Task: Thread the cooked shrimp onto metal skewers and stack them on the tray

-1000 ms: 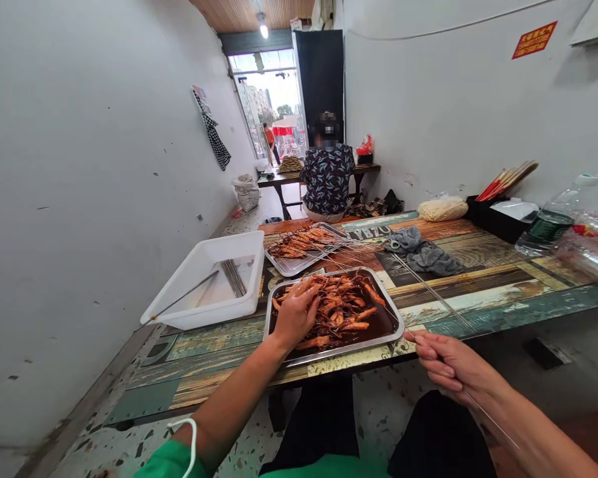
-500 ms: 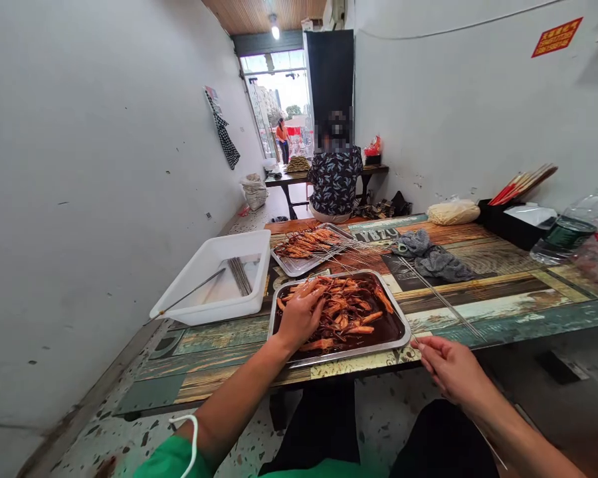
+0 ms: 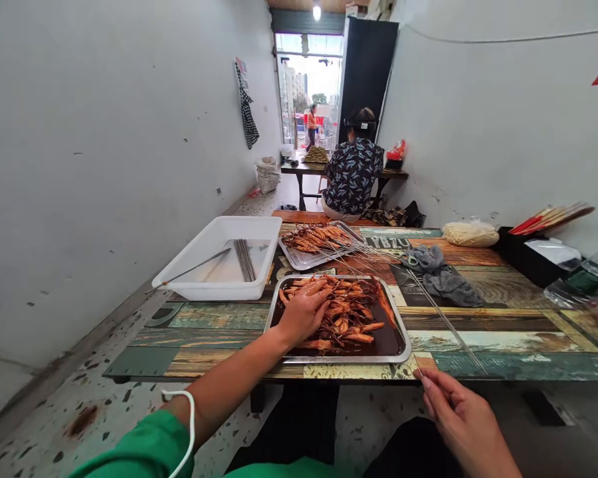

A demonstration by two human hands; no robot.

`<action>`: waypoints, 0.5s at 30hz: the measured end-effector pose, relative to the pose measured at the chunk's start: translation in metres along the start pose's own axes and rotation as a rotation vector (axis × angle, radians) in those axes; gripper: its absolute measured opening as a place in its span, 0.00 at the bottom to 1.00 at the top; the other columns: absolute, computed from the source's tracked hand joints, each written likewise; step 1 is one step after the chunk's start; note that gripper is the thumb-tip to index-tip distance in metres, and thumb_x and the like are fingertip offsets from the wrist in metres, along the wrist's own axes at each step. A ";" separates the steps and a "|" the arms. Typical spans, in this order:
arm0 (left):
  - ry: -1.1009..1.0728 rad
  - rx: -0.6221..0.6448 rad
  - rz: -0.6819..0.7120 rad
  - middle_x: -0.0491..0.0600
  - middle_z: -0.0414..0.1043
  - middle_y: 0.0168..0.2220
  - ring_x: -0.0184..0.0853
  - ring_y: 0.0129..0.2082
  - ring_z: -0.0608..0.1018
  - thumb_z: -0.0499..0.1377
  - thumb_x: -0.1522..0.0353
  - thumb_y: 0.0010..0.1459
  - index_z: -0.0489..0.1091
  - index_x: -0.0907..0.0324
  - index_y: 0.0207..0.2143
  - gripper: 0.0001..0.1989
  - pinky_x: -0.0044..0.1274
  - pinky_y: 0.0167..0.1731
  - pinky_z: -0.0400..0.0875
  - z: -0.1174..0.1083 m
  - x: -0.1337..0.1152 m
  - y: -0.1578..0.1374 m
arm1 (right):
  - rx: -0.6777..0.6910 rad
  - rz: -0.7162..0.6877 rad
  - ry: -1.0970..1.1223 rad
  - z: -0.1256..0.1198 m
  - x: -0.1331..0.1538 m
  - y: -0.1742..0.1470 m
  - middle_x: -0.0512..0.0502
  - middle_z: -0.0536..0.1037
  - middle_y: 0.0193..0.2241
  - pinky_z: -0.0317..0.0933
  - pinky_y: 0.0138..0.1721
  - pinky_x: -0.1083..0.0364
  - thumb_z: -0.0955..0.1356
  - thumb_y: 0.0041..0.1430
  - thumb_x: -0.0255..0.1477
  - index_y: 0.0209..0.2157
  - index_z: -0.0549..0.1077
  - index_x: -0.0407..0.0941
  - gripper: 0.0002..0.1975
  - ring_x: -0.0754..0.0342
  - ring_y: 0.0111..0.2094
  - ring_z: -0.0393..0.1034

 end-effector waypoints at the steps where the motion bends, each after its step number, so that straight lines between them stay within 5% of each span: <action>1: -0.002 0.000 0.003 0.56 0.69 0.50 0.39 0.52 0.70 0.51 0.71 0.58 0.68 0.60 0.45 0.13 0.35 0.53 0.65 0.000 0.000 0.000 | 0.009 0.043 0.030 0.001 0.003 -0.001 0.46 0.76 0.22 0.66 0.25 0.57 0.73 0.33 0.43 0.28 0.77 0.46 0.19 0.53 0.24 0.68; 5: -0.007 0.002 0.010 0.56 0.70 0.48 0.38 0.50 0.71 0.52 0.71 0.58 0.69 0.62 0.45 0.13 0.33 0.52 0.66 0.001 0.000 0.001 | 0.073 0.202 0.172 0.000 0.007 -0.003 0.48 0.76 0.23 0.67 0.27 0.60 0.76 0.27 0.43 0.26 0.77 0.48 0.20 0.55 0.25 0.70; 8: -0.025 0.002 0.017 0.55 0.72 0.46 0.37 0.49 0.72 0.51 0.72 0.58 0.70 0.62 0.43 0.12 0.31 0.51 0.67 0.001 -0.001 0.001 | 0.177 0.254 0.218 -0.004 0.004 0.003 0.53 0.70 0.18 0.62 0.18 0.63 0.75 0.32 0.46 0.26 0.75 0.48 0.20 0.61 0.17 0.63; 12: -0.051 -0.003 0.025 0.55 0.72 0.45 0.37 0.48 0.73 0.52 0.73 0.57 0.70 0.62 0.42 0.12 0.32 0.50 0.67 -0.001 -0.003 0.002 | 0.339 0.217 0.202 -0.003 0.014 0.025 0.58 0.61 0.14 0.43 0.07 0.65 0.72 0.41 0.47 0.34 0.73 0.45 0.23 0.67 0.09 0.46; 15: -0.058 -0.005 0.019 0.55 0.73 0.45 0.37 0.48 0.73 0.52 0.73 0.57 0.70 0.62 0.42 0.12 0.31 0.50 0.67 -0.001 -0.003 0.002 | 0.405 0.148 0.177 0.012 0.040 0.052 0.60 0.59 0.15 0.40 0.07 0.65 0.72 0.42 0.46 0.36 0.71 0.43 0.24 0.68 0.09 0.44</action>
Point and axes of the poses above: each hand's wrist, its own y-axis towards the middle knuckle, its own z-axis out of the palm, x = y × z, the point moved 2 cm from there along y, towards the middle knuckle
